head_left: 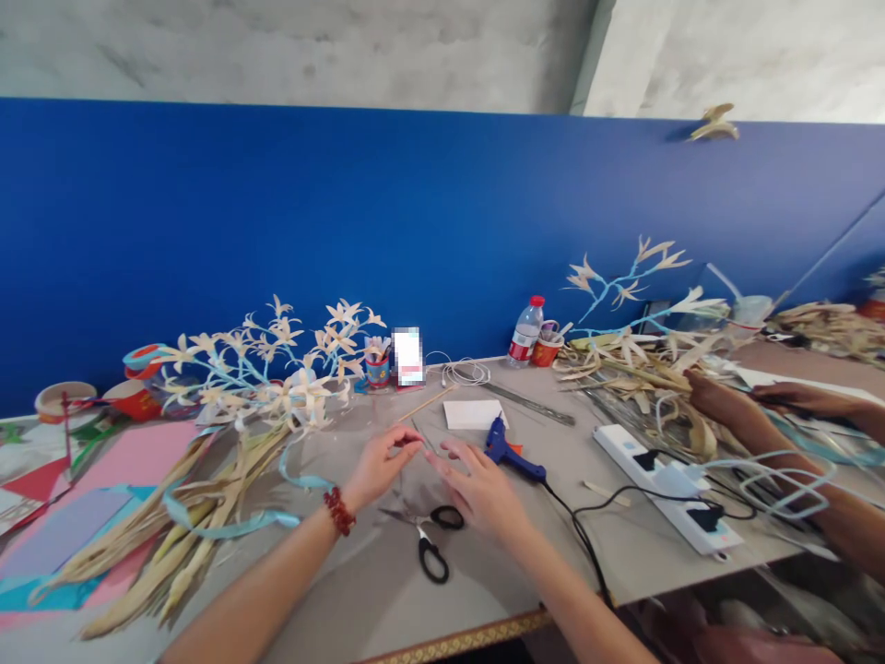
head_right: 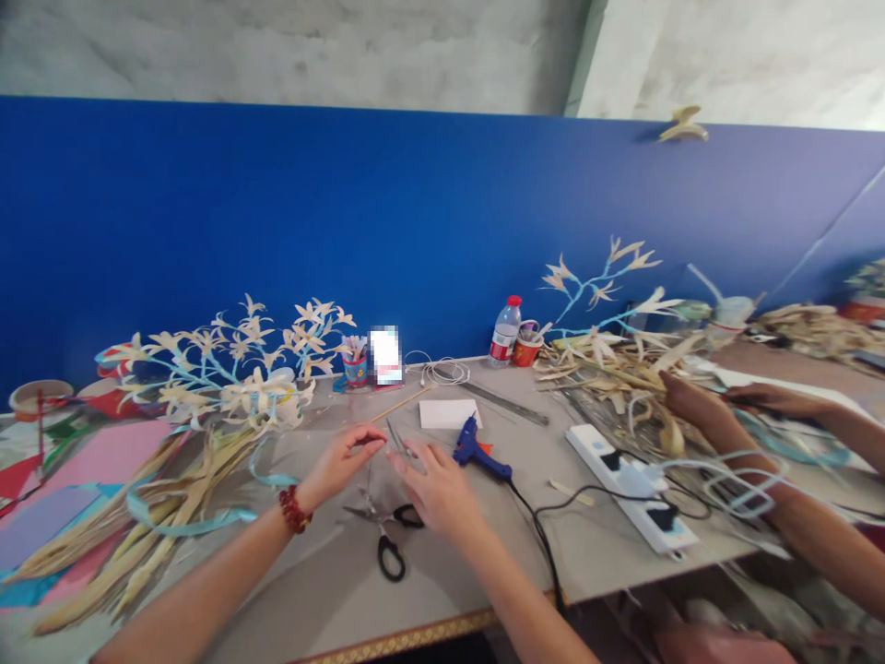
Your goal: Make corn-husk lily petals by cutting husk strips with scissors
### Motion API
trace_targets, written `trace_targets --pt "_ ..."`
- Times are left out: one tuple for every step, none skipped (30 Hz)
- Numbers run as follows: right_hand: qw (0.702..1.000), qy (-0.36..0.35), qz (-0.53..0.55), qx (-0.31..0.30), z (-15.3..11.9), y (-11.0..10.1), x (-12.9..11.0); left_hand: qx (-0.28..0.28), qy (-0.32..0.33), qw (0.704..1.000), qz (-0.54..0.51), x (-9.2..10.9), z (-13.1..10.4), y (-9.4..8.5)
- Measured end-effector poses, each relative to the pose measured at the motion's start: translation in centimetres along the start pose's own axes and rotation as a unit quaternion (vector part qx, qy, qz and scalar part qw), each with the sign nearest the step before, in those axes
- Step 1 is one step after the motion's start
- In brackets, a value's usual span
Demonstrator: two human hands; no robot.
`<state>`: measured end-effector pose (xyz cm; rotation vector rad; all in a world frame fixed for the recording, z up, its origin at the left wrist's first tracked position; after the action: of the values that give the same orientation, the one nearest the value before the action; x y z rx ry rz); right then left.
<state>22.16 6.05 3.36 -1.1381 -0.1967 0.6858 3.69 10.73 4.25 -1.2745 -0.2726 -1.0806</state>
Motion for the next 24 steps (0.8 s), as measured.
trace_targets --pt "1.0 -0.016 -0.016 0.003 0.0 0.1 -0.4 0.01 0.019 0.998 -0.054 0.8 -0.9 -0.3" --pt "0.999 -0.032 -0.031 0.009 -0.1 0.2 -0.7 0.021 0.027 0.995 -0.09 1.4 -1.8 -0.7" --pt "0.998 -0.049 -0.043 0.018 -0.1 0.3 -1.0 0.027 0.026 0.993 -0.116 1.8 -2.5 -1.2" --pt "0.996 -0.064 -0.052 0.029 -0.1 0.3 -1.3 0.026 0.018 0.99 -0.138 2.1 -3.2 -1.6" --pt "0.994 -0.08 -0.058 0.042 0.0 0.3 -1.6 0.016 0.004 0.988 -0.153 2.3 -3.7 -2.1" --pt "0.992 -0.097 -0.061 0.055 0.0 0.2 -2.0 -0.001 -0.012 0.986 -0.166 2.5 -4.1 -2.6" --pt "0.989 -0.116 -0.062 0.067 0.0 0.1 -2.3 -0.021 -0.025 0.984 -0.176 2.7 -4.4 -3.1" --pt "0.986 -0.137 -0.061 0.075 0.1 -0.2 -2.6 -0.044 -0.034 0.982 -0.181 3.0 -4.6 -3.6" --pt "0.982 -0.158 -0.06 0.081 0.2 -0.4 -2.9 -0.069 -0.036 0.98 -0.181 3.3 -4.8 -4.2" --pt "0.978 -0.18 -0.06 0.084 0.3 -0.7 -3.2 -0.095 -0.033 0.979 -0.179 3.6 -4.8 -4.8" --pt "0.974 -0.2 -0.059 0.086 0.4 -1.0 -3.5 -0.118 -0.023 0.978 -0.17 4.1 -4.8 -5.4" --pt "0.97 -0.218 -0.059 0.087 0.5 -1.3 -3.7 -0.139 -0.009 0.978 -0.152 4.5 -4.8 -6.0" --pt "0.967 -0.233 -0.059 0.084 0.7 -1.5 -3.9 -0.157 0.005 0.979 -0.134 5.0 -4.7 -6.6" --pt "0.964 -0.247 -0.059 0.08 0.8 -1.7 -4.0 -0.176 0.021 0.978 -0.113 5.4 -4.6 -7.0" --pt "0.961 -0.259 -0.059 0.073 0.9 -1.8 -4.1 -0.195 0.04 0.976 -0.093 5.8 -4.5 -7.4" --pt "0.959 -0.268 -0.059 0.065 1.0 -1.9 -4.2 -0.212 0.06 0.973 -0.073 6.2 -4.4 -7.8" --pt "0.958 -0.275 -0.06 0.057 1.1 -2.0 -4.2 -0.225 0.077 0.97 -0.052 6.5 -4.3 -8.0" --pt "0.957 -0.281 -0.061 0.05 1.1 -2.0 -4.2 -0.235 0.093 0.967 -0.031 6.7 -4.3 -8.2" --pt "0.956 -0.285 -0.062 0.044 1.2 -2.1 -4.2 -0.243 0.107 0.964 -0.008 6.9 -4.2 -8.3" --pt "0.955 -0.287 -0.063 0.038 1.3 -2.1 -4.3 -0.249 0.12 0.961 0.016 7.0 -4.2 -8.4" --pt "0.954 -0.291 -0.064 0.032 1.4 -2.2 -4.3 -0.254 0.132 0.957 0.04 7.2 -4.2 -8.5" --pt "0.953 -0.294 -0.066 0.027 1.5 -2.3 -4.4 -0.259 0.144 0.953 0.061 7.3 -4.1 -8.5" --pt "0.952 -0.298 -0.067 0.023 1.6 -2.3 -4.5 -0.263 0.157 0.948 0.079 7.4 -4.1 -8.5" --pt "0.951 -0.301 -0.067 0.022 1.6 -2.4 -4.6 -0.268 0.171 0.944 0.094 7.5 -4.1 -8.5"
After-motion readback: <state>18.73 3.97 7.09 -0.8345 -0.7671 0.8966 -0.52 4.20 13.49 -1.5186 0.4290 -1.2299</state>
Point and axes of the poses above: each hand's wrist, its own z-axis towards the middle knuckle, its own y-axis out of the palm, x = y × z, the point moved 3 cm from there along z, towards the middle knuckle, and after that the axes turned 6 degrees about y, right-handed, at the moved point
